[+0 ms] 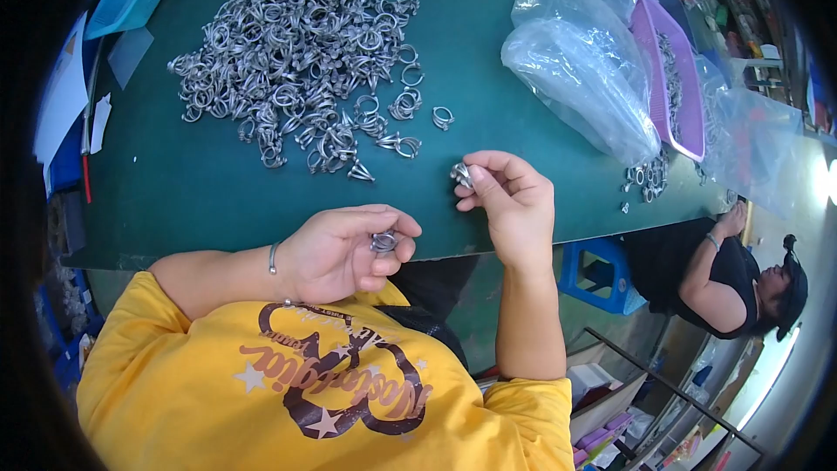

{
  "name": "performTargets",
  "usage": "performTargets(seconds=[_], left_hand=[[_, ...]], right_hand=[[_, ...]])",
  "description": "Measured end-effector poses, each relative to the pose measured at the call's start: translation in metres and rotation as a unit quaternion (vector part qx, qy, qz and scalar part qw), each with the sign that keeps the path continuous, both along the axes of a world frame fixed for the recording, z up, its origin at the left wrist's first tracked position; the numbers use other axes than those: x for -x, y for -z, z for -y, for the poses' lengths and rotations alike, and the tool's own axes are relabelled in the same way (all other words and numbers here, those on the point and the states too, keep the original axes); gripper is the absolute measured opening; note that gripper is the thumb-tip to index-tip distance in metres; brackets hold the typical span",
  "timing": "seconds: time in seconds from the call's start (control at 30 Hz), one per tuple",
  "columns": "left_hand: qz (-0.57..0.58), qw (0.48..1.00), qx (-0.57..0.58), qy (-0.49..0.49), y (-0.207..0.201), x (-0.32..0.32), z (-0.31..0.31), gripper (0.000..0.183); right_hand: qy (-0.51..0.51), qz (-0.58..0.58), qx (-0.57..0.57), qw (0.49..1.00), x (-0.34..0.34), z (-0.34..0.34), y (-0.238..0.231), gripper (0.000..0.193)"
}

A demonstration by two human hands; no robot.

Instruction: The person picks up metal rings from a large pile, moves them one by one to a smaller pile, and occasionally places rings into a clear plastic bag.

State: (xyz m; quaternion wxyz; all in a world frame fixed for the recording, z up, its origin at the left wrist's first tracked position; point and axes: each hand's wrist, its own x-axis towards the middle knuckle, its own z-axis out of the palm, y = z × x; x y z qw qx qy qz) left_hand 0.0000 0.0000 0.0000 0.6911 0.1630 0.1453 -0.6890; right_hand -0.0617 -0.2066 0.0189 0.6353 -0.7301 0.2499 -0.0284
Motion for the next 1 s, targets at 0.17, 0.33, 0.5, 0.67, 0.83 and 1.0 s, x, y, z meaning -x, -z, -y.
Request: performTargets(seconds=[0.17, 0.33, 0.5, 0.67, 0.83, 1.0], left_hand=[[-0.006, 1.0, -0.014, -0.003, -0.003, -0.001, 0.0, 0.025], [-0.003, 1.0, -0.002, -0.004, 0.001, -0.001, 0.001, 0.026], [0.007, 1.0, 0.01, 0.004, -0.002, -0.002, 0.001, 0.029], [0.0, 1.0, 0.006, 0.01, -0.001, -0.002, 0.002, 0.031], [-0.01, 1.0, 0.01, 0.01, 0.001, -0.001, 0.001, 0.028], [-0.006, 1.0, 0.006, 0.003, 0.001, -0.001, 0.001, 0.027]], right_hand=[[0.018, 0.053, -0.236, 0.97, 0.004, 0.002, -0.006, 0.014], [0.003, 0.085, -0.297, 0.951, 0.006, 0.002, -0.012, 0.012], [-0.091, 0.151, -0.155, 0.972, 0.011, -0.018, -0.024, 0.012], [-0.131, 0.178, 0.367, 0.904, -0.029, -0.019, -0.012, 0.018], [-0.103, 0.127, 0.451, 0.878, -0.054, -0.01, 0.007, 0.016], [-0.177, 0.122, 0.443, 0.87, -0.069, -0.006, 0.002, 0.018]])
